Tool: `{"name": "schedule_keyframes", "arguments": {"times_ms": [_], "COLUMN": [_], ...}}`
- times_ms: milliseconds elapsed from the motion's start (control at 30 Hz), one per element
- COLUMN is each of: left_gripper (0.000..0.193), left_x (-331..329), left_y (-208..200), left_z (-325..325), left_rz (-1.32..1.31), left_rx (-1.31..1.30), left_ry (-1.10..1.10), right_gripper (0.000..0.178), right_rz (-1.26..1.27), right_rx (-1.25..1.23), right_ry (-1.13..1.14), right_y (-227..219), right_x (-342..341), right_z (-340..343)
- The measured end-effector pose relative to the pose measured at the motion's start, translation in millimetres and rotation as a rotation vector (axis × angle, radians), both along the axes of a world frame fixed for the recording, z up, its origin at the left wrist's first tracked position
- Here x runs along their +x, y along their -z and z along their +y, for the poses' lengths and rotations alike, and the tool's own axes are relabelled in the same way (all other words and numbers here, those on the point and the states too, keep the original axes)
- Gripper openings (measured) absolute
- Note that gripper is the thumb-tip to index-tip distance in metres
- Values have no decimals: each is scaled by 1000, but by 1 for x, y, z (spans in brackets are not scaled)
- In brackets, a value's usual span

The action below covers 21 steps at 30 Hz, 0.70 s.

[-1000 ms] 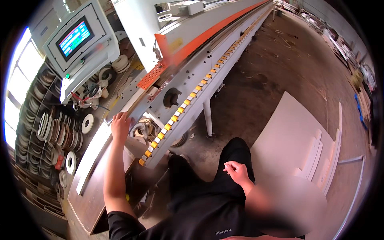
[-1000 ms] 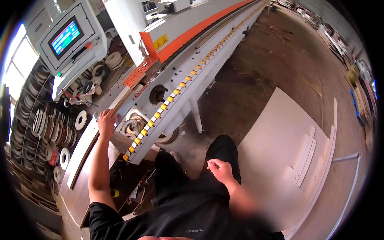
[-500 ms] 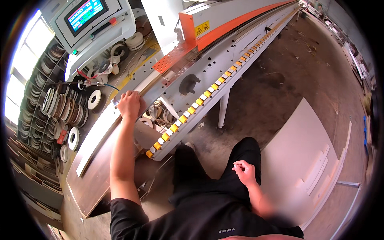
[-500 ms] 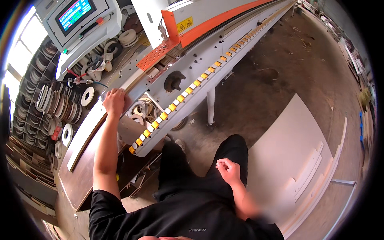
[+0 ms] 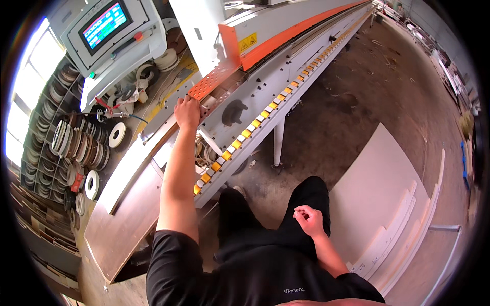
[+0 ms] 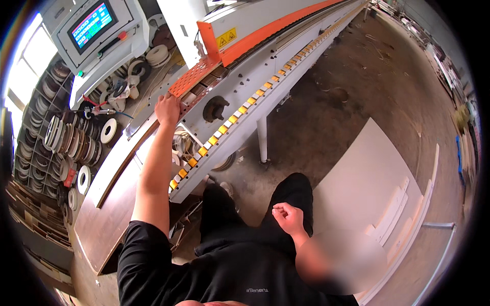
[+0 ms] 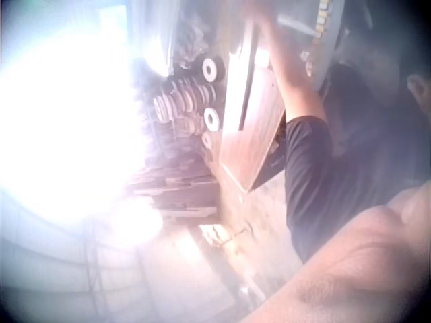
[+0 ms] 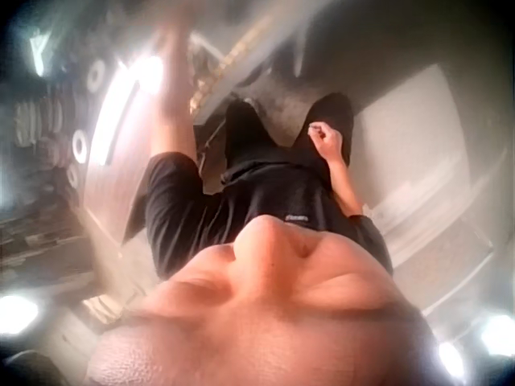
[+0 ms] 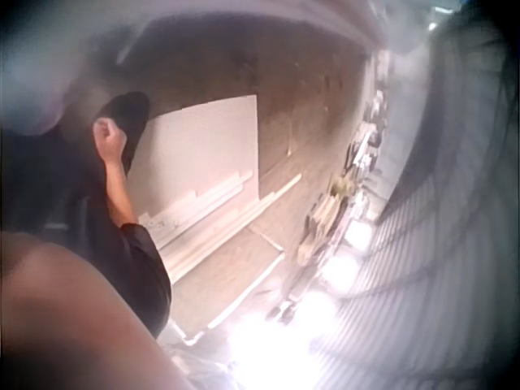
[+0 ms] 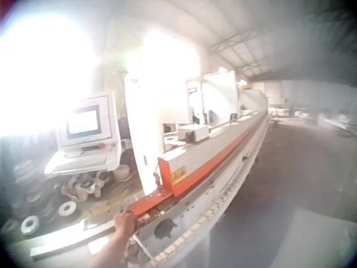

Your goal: The person repeatedly picks up long wooden strips from a stack and feeds them one by one into a conveyor-based processing machine. They retrieve the processed strips as they exit the machine and stack them on a nearby surface.

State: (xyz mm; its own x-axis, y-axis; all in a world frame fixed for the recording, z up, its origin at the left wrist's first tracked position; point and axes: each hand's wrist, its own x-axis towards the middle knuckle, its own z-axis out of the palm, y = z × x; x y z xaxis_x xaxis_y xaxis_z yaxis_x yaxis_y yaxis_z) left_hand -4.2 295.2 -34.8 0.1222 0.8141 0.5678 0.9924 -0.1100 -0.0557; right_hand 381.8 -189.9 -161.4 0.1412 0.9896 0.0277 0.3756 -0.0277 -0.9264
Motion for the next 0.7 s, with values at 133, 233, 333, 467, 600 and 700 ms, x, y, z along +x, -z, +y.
{"name": "schedule_keyframes", "arguments": {"times_ms": [133,233,333,467,600,700], "left_gripper": [20,22,23,28,28,24], "left_x": [-9,-37,-79,-149,-223,-262], "left_y": [1,4,2,4,3,1], "left_z": [-3,-26,-63,-128,-198,-236], "left_rz": [-9,-52,-71,-113,-112,-105], "left_rx": [70,124,89,73,26,9], "left_ry": [141,218,187,95,-24,-106], "right_gripper": [18,17,17,18,19,17], "right_rz": [128,201,220,222,241,254], "right_rx": [51,12,30,9,13,-7], "right_ry": [49,79,74,50,16,2], "right_y": [5,3,4,4,8,9], "right_x": [2,6,8,10,8,5], "right_z": [-7,-9,-7,-8,-2,3]}}
